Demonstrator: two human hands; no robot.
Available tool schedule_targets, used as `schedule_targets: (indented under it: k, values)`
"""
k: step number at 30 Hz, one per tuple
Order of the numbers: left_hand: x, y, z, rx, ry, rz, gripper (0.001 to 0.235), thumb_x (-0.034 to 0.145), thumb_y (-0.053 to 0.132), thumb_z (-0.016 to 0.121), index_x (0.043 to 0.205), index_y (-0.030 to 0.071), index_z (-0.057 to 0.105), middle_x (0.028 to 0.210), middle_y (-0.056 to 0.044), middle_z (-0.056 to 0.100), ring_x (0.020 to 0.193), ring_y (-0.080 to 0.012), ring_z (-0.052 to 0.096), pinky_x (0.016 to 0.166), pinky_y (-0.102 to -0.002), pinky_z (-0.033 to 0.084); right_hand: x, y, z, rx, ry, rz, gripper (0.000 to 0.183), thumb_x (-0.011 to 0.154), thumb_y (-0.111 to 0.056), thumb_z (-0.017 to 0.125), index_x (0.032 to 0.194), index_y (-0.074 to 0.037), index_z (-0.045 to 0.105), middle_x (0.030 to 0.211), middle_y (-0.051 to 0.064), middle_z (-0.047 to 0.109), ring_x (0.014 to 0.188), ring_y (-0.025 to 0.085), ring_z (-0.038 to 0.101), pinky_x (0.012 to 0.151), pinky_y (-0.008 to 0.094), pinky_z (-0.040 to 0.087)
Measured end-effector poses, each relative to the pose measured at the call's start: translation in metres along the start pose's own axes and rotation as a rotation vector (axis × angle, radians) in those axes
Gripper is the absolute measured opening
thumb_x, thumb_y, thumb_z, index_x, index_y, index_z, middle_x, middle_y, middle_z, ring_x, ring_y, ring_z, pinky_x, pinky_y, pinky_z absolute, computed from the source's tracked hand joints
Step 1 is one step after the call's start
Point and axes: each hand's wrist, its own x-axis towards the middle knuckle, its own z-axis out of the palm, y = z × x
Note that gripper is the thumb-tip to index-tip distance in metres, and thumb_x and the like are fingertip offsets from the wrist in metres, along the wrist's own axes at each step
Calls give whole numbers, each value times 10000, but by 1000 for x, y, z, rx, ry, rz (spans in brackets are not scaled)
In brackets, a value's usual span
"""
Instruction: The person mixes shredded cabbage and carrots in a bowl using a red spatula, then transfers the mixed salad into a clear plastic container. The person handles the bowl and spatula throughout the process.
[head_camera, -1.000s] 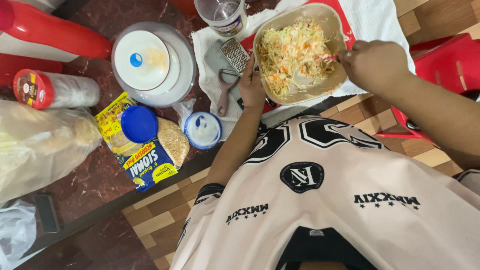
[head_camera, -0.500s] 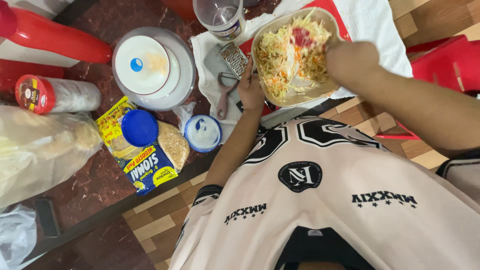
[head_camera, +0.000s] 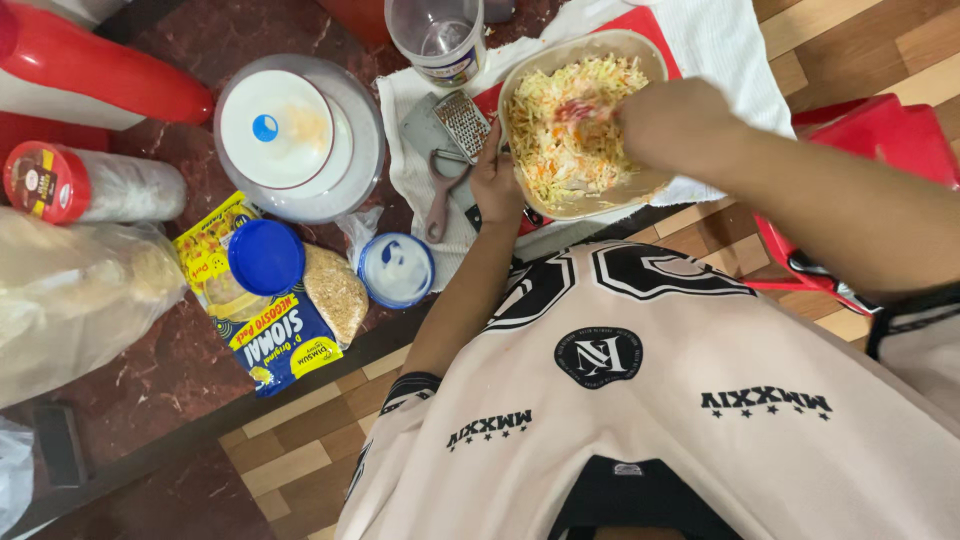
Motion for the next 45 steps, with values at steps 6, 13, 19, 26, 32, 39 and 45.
schedule_targets:
  k: [6,13,19,26,32,39,45]
  values:
    - [-1,-2,1,54,28,-59,535,957,-2,488,1488,-12,554,1096,-126,743,877,-111,675,857,-270,547,-20,-35,31,-43,-117,-86,226,875,-171,611,1020,-78,758,958,150,777,865,337,765,704,475,605]
    - [-2,-5,-1,116,36,-17,508,962,-2,485,1463,-9,569,1038,-83,727,813,-80,637,816,-246,536,-2,-15,-20,-30,61,-90,222,888,-187,624,1033,-90,761,952,144,778,865,324,759,725,496,605]
    - [1,-6,0,104,64,-40,489,974,-5,498,1454,-12,593,904,-101,725,755,-69,605,766,-235,524,-27,-47,2,-167,46,-191,196,908,-157,603,928,-104,790,904,84,769,895,290,754,899,677,431]
    - [-6,4,-3,154,26,78,487,970,-24,470,1442,-21,587,1085,-89,717,831,-82,609,812,-241,513,23,-15,-9,-21,180,-121,204,856,-157,628,958,-38,759,897,160,750,856,348,761,662,501,593]
    - [-4,7,7,72,77,-68,465,998,9,454,1443,-41,583,1040,-129,706,859,-110,624,824,-256,521,2,-55,36,-48,125,-213,340,918,-216,593,1126,41,671,886,174,773,804,340,772,645,484,610]
    - [-1,5,4,76,75,-25,454,1008,14,460,1444,-68,560,1194,-158,727,992,-146,671,902,-266,530,-19,10,10,-128,56,-112,226,931,-169,575,1010,-60,756,945,155,768,835,337,774,651,475,621]
    - [-8,-1,10,-64,66,34,465,1002,-5,423,1446,-58,551,1266,-108,697,1064,-116,670,960,-248,520,-34,-8,48,98,-14,123,256,956,-161,546,1053,-42,751,1058,200,773,936,368,763,748,507,614]
